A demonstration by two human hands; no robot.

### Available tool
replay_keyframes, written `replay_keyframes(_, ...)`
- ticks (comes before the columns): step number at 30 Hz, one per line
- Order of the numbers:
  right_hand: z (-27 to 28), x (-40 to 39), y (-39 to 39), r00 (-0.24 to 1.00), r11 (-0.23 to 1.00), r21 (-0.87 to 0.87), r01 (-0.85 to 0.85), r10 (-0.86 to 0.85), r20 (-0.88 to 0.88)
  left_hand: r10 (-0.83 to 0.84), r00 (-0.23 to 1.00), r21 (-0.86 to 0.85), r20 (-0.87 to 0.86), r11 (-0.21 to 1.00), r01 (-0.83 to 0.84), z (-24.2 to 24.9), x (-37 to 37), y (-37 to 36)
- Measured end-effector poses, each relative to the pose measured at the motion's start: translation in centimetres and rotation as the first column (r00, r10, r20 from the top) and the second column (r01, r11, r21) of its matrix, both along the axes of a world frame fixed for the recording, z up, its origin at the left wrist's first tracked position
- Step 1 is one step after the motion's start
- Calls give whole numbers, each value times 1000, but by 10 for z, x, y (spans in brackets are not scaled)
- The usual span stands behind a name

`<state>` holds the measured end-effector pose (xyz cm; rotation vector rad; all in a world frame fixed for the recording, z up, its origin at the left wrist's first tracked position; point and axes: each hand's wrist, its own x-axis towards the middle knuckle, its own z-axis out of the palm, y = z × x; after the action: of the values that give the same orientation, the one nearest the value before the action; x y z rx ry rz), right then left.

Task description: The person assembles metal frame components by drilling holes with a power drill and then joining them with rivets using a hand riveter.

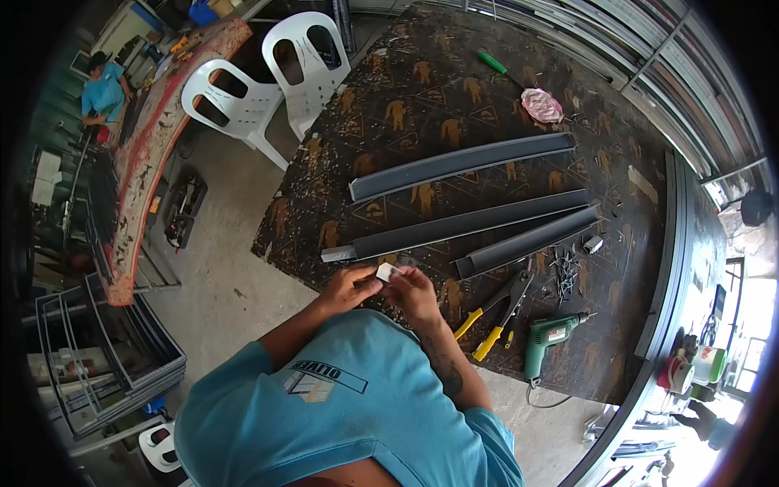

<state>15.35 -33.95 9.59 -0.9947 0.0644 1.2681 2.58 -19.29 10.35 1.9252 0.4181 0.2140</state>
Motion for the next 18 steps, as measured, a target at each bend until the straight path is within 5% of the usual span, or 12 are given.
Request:
replay_keyframes(3, 2, -19, 7, 992, 989, -85, -124, 125, 3, 41, 996, -120, 83, 992, -31, 11, -8, -10)
replay_keyframes(8, 17, -33, 25, 986, 974, -163, -157, 164, 34, 122, 992, -405, -24, 906, -121, 4, -19, 14)
replay_keyframes(10, 6, -28, 35, 762, 915, -354, -193, 367, 534, 241, 965, -584, -104, 771, -255, -20, -29, 29)
replay_keyframes(11, -1, -24, 42, 760, 912, -366, -187, 370, 534, 279, 947, -643, -162, 698, -315, -24, -34, 39)
replay_keyframes(12, -8, -18, 51, 399, 911, -410, -42, 391, 829, 360, 908, -612, -215, 675, -413, -37, -40, 47)
replay_keyframes(13, -10, -13, 57, -60, 915, -389, 103, 396, 916, 350, 912, -626, -213, 668, -402, -44, -47, 55)
replay_keyframes(14, -6, -6, 66, -69, 910, -399, 115, 408, 910, 363, 894, -594, -262, 669, -446, -49, -52, 64)
replay_keyframes(16, 2, 5, 83, -402, 792, -580, 191, 602, 690, 383, 874, -529, -298, 696, -486, -61, -58, 74)
replay_keyframes(18, -5, 22, 96, -469, 714, -675, 186, 668, 578, 373, 883, -470, -285, 748, -468, -62, -57, 81)
